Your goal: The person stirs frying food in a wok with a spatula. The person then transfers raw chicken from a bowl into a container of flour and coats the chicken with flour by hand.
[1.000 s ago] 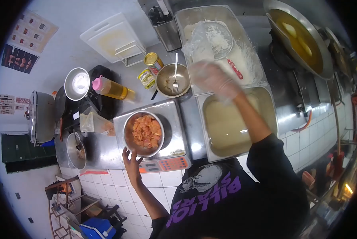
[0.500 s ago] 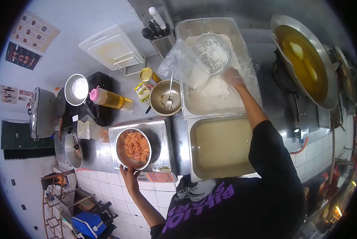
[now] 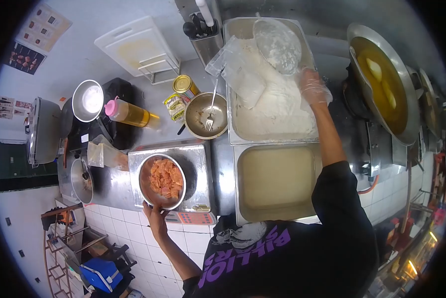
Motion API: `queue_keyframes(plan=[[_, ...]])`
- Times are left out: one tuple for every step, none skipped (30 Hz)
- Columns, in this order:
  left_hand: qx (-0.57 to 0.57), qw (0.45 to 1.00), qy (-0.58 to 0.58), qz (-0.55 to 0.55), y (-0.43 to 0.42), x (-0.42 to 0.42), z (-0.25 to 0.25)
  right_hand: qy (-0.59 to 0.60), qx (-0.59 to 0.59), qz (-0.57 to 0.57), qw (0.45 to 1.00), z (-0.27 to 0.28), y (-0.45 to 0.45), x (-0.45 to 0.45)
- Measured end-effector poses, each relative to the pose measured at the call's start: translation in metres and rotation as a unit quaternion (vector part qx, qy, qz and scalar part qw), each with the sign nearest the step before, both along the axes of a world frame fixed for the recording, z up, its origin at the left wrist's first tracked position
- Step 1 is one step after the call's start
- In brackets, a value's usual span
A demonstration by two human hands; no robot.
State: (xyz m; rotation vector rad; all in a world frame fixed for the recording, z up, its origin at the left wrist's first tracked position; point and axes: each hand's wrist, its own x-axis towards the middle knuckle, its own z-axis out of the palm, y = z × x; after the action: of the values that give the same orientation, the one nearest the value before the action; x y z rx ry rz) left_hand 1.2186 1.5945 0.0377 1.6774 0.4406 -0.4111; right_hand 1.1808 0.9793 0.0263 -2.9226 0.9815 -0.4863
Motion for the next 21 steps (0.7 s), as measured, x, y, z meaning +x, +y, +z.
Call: queue_keyframes(plan=[[-0.002, 1.000, 0.001, 0.001, 0.002, 0.000, -0.001, -0.023, -0.006, -0.021, 0.999, -0.022, -0.022, 0.000], [0.000, 1.000, 0.004, -0.006, 0.004, 0.001, -0.002, -0.035, -0.010, -0.030, 0.999, -0.018, -0.024, 0.001], [0.002, 1.000, 0.006, -0.012, 0.004, 0.001, -0.002, -0.047, -0.014, -0.039, 0.998, -0.015, -0.025, 0.001], [0.000, 1.000, 0.007, -0.009, 0.004, 0.000, -0.002, -0.100, -0.059, 0.021, 0.993, -0.008, -0.029, -0.004], [0.000, 1.000, 0.010, 0.000, 0.002, -0.001, 0.000, -0.127, -0.081, 0.052, 0.987, 0.007, -0.031, -0.004], [0.002, 1.000, 0.014, 0.010, 0.000, -0.001, 0.001, -0.152, -0.105, 0.083, 0.979, 0.023, -0.033, -0.003], [0.000, 1.000, 0.014, 0.012, 0.000, -0.002, 0.000, -0.065, -0.095, 0.130, 0.985, 0.037, -0.045, 0.001], [-0.001, 1.000, 0.013, 0.023, 0.000, -0.003, -0.001, 0.022, -0.085, 0.175, 0.981, 0.046, -0.059, 0.006], [-0.002, 0.999, 0.012, 0.034, -0.001, -0.003, -0.001, 0.022, -0.087, 0.175, 0.980, 0.039, -0.075, 0.014], [-0.003, 0.999, 0.012, 0.035, 0.001, -0.003, -0.003, -0.007, -0.027, 0.119, 0.992, 0.021, -0.094, 0.024], [-0.009, 0.999, 0.016, 0.038, 0.003, -0.002, -0.006, -0.037, 0.033, 0.062, 0.997, 0.003, -0.113, 0.033], [-0.013, 0.999, 0.020, 0.041, 0.004, -0.002, -0.007, -0.037, 0.032, 0.063, 0.997, -0.018, -0.135, 0.042], [-0.014, 0.999, 0.020, 0.042, 0.004, -0.003, -0.007, -0.038, 0.094, 0.071, 0.992, -0.040, -0.154, 0.051], [-0.012, 0.999, 0.023, 0.037, 0.003, -0.003, -0.005, -0.038, 0.126, 0.076, 0.988, -0.041, -0.153, 0.054], [-0.010, 0.999, 0.027, 0.032, 0.002, -0.003, -0.004, -0.038, 0.158, 0.081, 0.983, -0.032, -0.141, 0.057], [-0.009, 0.999, 0.026, 0.034, 0.003, -0.004, -0.004, -0.037, 0.097, 0.095, 0.990, -0.024, -0.128, 0.055], [-0.013, 0.999, 0.023, 0.032, 0.005, -0.005, -0.006, -0.036, 0.037, 0.110, 0.993, -0.017, -0.117, 0.057], [-0.017, 0.999, 0.020, 0.029, 0.005, -0.005, -0.006, -0.036, 0.039, 0.113, 0.992, -0.018, -0.120, 0.064], [-0.014, 0.999, 0.021, 0.032, 0.004, -0.005, -0.006, 0.008, 0.029, 0.106, 0.994, -0.016, -0.124, 0.073], [-0.014, 0.999, 0.022, 0.043, 0.004, -0.006, -0.007, 0.052, 0.019, 0.099, 0.994, -0.019, -0.135, 0.083], [-0.014, 0.998, 0.023, 0.054, 0.003, -0.006, -0.007, 0.055, 0.023, 0.099, 0.993, -0.032, -0.164, 0.096]])
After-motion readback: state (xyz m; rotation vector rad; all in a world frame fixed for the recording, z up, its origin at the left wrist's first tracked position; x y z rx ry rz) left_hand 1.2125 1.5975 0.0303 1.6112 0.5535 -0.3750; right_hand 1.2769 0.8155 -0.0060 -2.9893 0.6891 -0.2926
